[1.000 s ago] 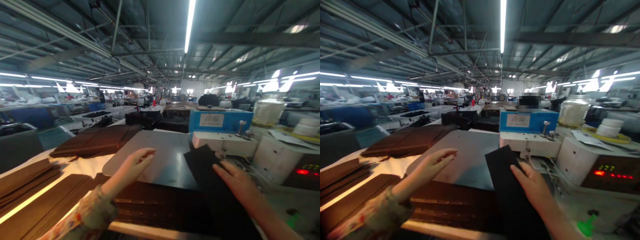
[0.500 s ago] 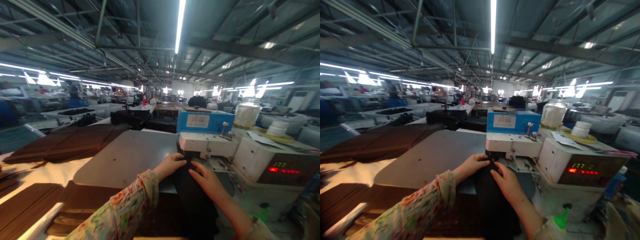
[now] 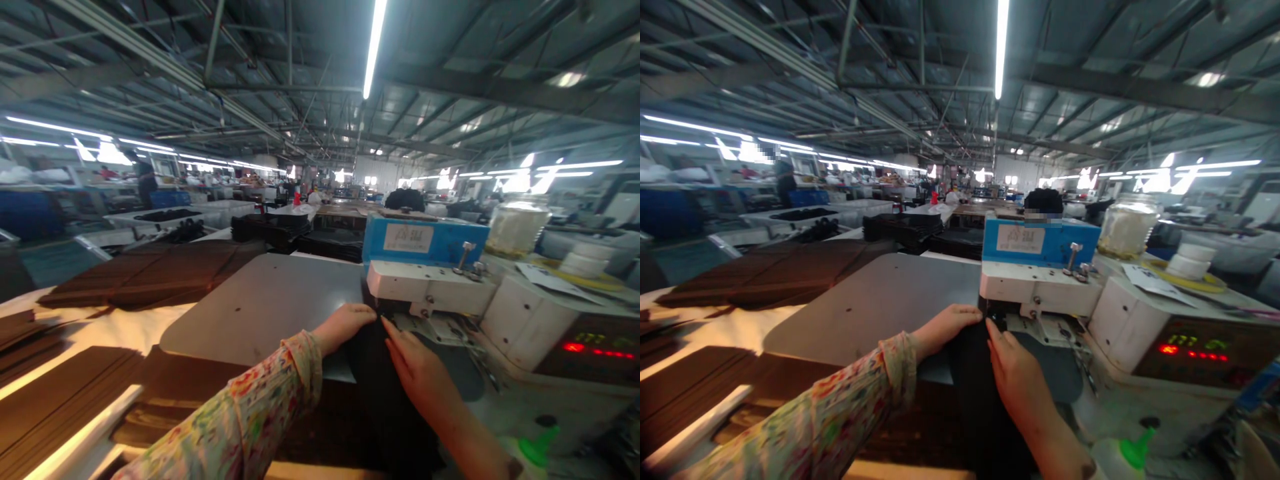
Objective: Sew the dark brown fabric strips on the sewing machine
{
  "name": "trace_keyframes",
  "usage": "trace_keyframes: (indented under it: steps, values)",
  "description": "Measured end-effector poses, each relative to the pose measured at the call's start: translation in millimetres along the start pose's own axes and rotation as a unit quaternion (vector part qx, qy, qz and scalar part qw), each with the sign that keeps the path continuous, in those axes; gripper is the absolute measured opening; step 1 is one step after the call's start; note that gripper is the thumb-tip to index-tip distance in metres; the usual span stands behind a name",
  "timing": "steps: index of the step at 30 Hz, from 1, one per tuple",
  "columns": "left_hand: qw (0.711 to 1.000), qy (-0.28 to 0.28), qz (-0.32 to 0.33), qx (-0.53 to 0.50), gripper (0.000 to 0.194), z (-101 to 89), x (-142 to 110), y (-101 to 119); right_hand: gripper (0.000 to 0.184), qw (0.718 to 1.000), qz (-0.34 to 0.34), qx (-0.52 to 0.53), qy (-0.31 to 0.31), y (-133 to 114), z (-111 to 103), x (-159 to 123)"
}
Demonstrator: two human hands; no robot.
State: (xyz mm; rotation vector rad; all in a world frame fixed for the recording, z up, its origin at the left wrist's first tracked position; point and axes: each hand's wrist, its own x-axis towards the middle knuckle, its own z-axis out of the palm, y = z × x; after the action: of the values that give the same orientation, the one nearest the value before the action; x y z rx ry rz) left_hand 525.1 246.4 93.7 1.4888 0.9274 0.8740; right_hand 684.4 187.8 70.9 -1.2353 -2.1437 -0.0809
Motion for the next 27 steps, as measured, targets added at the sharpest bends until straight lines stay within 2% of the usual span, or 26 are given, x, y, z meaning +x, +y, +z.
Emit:
trace_keyframes:
  steps: [5, 10, 15, 17, 19, 21, 22, 27]
  values:
    - [0.999, -0.019, 0.026, 0.016, 0.018, -5.1, 4.3, -1.9, 0.047, 0.982, -0.051, -0.178, -0.047, -7.0, -3.7, -0.1]
    - [0.977, -0.064, 0.111, 0.171, 0.021, -8.7, 8.2, 2.5, 0.050, 0.964, -0.043, -0.241, -0.103, -16.9, -8.1, 4.2]
    - [0.966, -0.002, 0.052, 0.252, 0.019, 1.5, 5.3, 1.5, 0.049, 0.959, -0.009, -0.234, -0.159, -21.2, -10.4, 10.0]
    - [0.938, 0.026, 0.083, 0.337, 0.018, 5.7, 2.9, -0.1, 0.045, 0.961, 0.019, -0.210, -0.178, -21.1, -12.1, 14.1]
    - [0.892, 0.069, 0.138, 0.424, 0.014, 7.3, -0.3, -1.0, 0.040, 0.963, 0.049, -0.179, -0.197, -21.2, -14.5, 18.8]
    - [0.854, 0.108, 0.179, 0.476, 0.009, 6.1, -5.1, -0.8, 0.036, 0.963, 0.069, -0.152, -0.210, -21.5, -16.8, 22.8]
    - [0.845, 0.114, 0.189, 0.488, 0.007, 4.8, -8.2, -0.4, 0.036, 0.964, 0.075, -0.143, -0.212, -21.4, -17.4, 24.2]
    - [0.817, 0.050, 0.201, 0.538, 0.015, -0.8, -23.8, 1.3, 0.037, 0.973, 0.089, -0.106, -0.187, -12.3, -11.3, 27.8]
